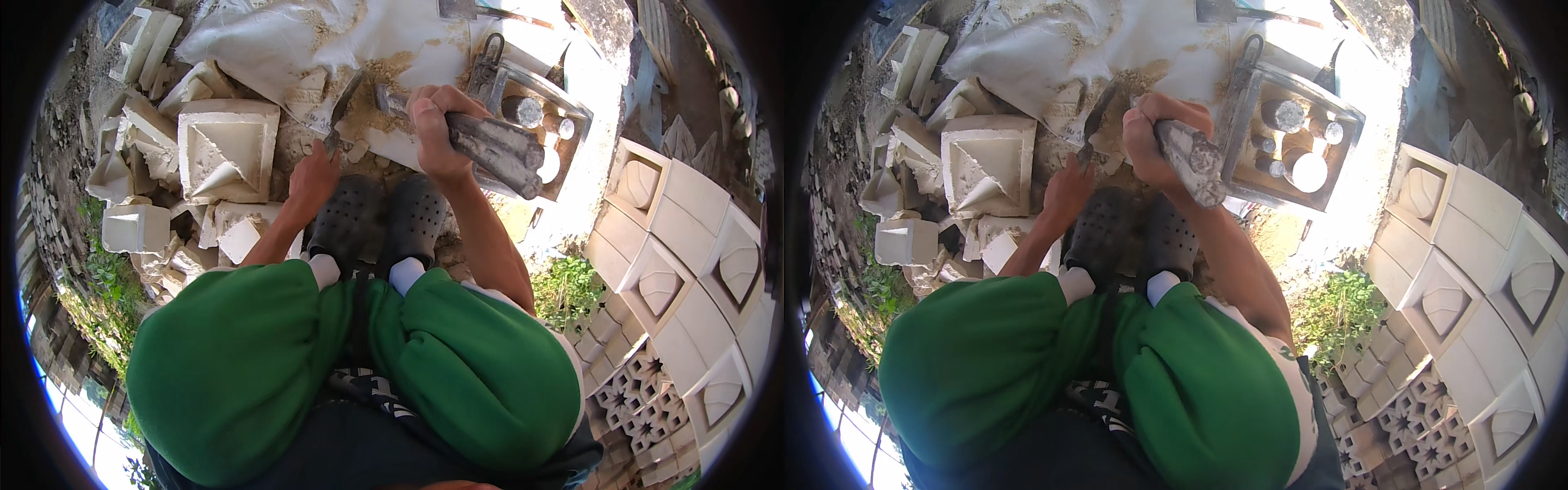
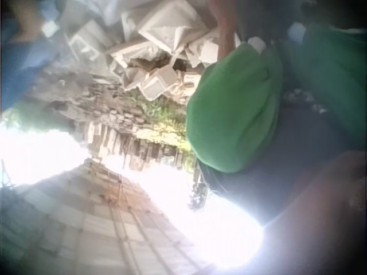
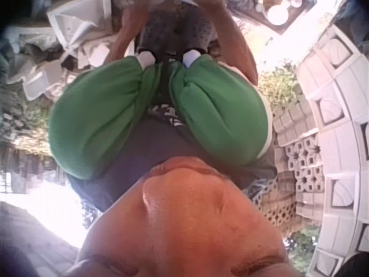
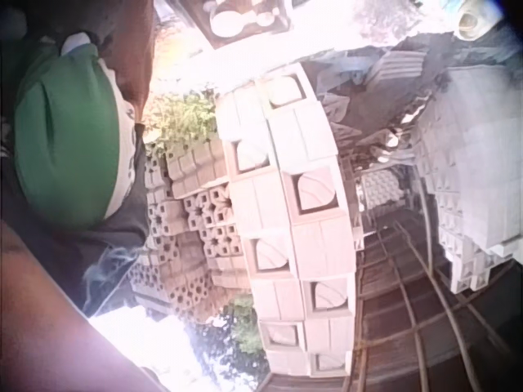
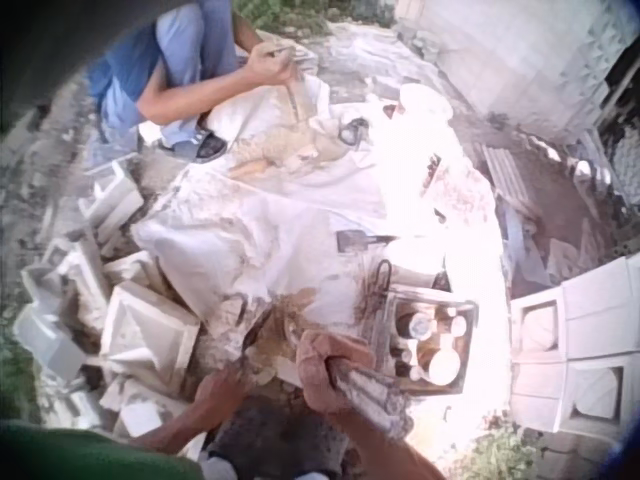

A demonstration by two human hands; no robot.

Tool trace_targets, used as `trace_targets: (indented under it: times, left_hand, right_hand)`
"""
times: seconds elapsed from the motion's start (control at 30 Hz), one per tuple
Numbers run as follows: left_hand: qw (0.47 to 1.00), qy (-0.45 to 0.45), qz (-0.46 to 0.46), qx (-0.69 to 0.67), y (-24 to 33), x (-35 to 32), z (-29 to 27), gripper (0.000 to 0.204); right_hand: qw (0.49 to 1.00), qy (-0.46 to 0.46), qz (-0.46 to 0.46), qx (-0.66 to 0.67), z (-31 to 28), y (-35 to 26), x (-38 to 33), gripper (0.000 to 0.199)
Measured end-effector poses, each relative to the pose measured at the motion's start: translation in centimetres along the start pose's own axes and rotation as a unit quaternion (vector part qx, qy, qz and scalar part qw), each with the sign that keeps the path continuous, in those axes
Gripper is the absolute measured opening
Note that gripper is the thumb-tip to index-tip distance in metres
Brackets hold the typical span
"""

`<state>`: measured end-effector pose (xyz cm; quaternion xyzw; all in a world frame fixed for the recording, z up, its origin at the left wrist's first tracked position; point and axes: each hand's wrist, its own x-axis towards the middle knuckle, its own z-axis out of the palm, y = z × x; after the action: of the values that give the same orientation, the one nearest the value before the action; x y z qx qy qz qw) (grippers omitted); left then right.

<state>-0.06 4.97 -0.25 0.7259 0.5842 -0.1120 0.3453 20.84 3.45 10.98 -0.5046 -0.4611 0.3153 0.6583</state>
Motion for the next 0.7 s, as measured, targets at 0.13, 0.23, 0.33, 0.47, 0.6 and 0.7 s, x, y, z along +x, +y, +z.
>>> trace_targets:
  times: [0.13,0.23,0.33,0.47,0.6,0.7]
  left_hand:
    - [1.0,-0.004,-0.019,0.0,-0.5,-0.4,0.1,0.037]
    - [1.0,0.001,-0.013,0.001,-0.4,-0.3,0.2,0.037]
    - [1.0,-0.003,0.008,0.003,0.4,0.0,0.0,0.037]
    - [0.999,-0.009,0.015,-0.028,-0.1,-0.4,-0.3,0.036]
    - [1.0,-0.016,-0.015,-0.018,-0.4,-0.5,-0.5,0.036]
    - [0.999,-0.021,-0.007,-0.03,0.0,-0.2,-0.6,0.037]
  right_hand:
    - [0.993,0.018,-0.027,0.118,-0.3,-6.3,0.5,0.023]
    - [0.991,0.002,-0.061,0.116,0.1,-5.1,0.7,0.022]
    - [0.997,0.013,-0.062,0.044,0.3,0.1,0.4,0.024]
    - [0.998,-0.002,0.014,0.061,0.5,1.2,1.0,0.025]
    - [0.99,0.014,-0.038,0.132,0.0,-3.5,2.7,0.025]
    - [0.989,0.031,-0.058,0.135,0.3,-3.2,3.1,0.026]
